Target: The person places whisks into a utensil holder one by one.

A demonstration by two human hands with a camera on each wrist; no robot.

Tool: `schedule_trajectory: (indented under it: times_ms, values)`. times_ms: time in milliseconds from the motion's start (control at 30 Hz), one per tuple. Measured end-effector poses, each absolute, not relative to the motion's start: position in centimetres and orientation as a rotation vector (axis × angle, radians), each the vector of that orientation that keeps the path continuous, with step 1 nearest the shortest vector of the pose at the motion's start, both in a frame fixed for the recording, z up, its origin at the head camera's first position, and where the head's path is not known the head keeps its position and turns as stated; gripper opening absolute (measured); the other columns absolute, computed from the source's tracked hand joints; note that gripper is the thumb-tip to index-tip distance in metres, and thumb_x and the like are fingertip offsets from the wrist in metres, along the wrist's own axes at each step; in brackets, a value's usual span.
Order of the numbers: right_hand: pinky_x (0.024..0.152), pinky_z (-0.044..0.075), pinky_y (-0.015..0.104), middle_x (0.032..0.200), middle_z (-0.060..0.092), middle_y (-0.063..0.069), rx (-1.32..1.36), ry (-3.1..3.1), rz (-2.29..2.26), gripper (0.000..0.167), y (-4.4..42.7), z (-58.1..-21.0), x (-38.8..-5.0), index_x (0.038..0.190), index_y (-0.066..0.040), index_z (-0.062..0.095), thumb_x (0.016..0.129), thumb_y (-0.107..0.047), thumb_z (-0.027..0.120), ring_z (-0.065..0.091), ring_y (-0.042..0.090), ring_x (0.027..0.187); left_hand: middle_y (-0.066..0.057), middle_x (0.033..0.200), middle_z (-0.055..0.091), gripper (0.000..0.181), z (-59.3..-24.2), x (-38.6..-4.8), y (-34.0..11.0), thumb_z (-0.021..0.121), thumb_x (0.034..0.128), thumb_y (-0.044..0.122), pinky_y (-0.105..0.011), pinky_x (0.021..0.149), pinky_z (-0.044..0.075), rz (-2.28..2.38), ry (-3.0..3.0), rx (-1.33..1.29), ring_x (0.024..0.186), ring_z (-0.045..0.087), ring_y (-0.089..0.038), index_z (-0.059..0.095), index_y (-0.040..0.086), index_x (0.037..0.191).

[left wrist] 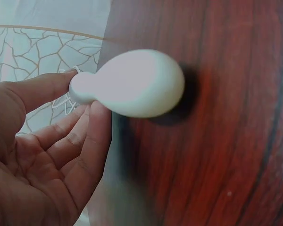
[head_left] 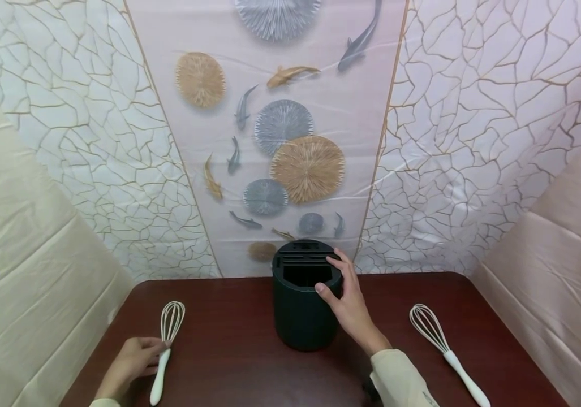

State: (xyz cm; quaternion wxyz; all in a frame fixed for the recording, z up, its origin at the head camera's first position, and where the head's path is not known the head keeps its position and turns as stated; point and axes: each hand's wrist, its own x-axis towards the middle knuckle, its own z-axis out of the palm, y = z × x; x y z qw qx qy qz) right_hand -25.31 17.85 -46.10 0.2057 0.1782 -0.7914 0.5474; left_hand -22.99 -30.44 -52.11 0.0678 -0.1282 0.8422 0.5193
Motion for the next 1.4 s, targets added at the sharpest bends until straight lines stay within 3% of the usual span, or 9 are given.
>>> schedule_trajectory:
  times_ms: [400,933,1400]
  values:
    - [0.118,0.018,0.075,0.175,0.019,0.002,0.508,-2.201,1.528,0.061,17.8,-46.0,-25.2,0.158,-0.025,0.043,0.103,-0.023,0.07,0.017,0.031,0.16,-0.01,0.097,0.077,0.054,-51.1,-23.3,-29.2,0.074,0.101,0.023,-0.039,0.072,0.063,1.657,2.531,-0.379,0.086,0.073,-0.018,0.059,-0.021,0.13]
    - [0.117,0.018,0.077,0.174,0.02,-0.001,0.488,-2.218,1.518,0.061,17.9,-46.0,-25.3,0.158,-0.025,0.044,0.103,-0.024,0.071,0.018,0.032,0.159,-0.021,0.113,0.074,0.051,-50.4,-23.2,-26.4,0.07,0.103,0.014,-0.039,0.08,0.064,1.827,2.48,-0.215,0.095,0.073,-0.02,0.056,-0.023,0.135]
    - [0.117,0.017,0.077,0.174,0.022,0.006,0.515,-2.183,1.52,0.061,17.9,-45.9,-25.4,0.157,-0.022,0.046,0.101,-0.019,0.072,0.02,0.034,0.159,-0.019,0.106,0.075,0.04,-48.0,-22.9,-23.2,0.072,0.1014,0.012,-0.034,0.072,0.064,1.825,2.571,-0.072,0.086,0.074,-0.02,0.065,-0.016,0.128]
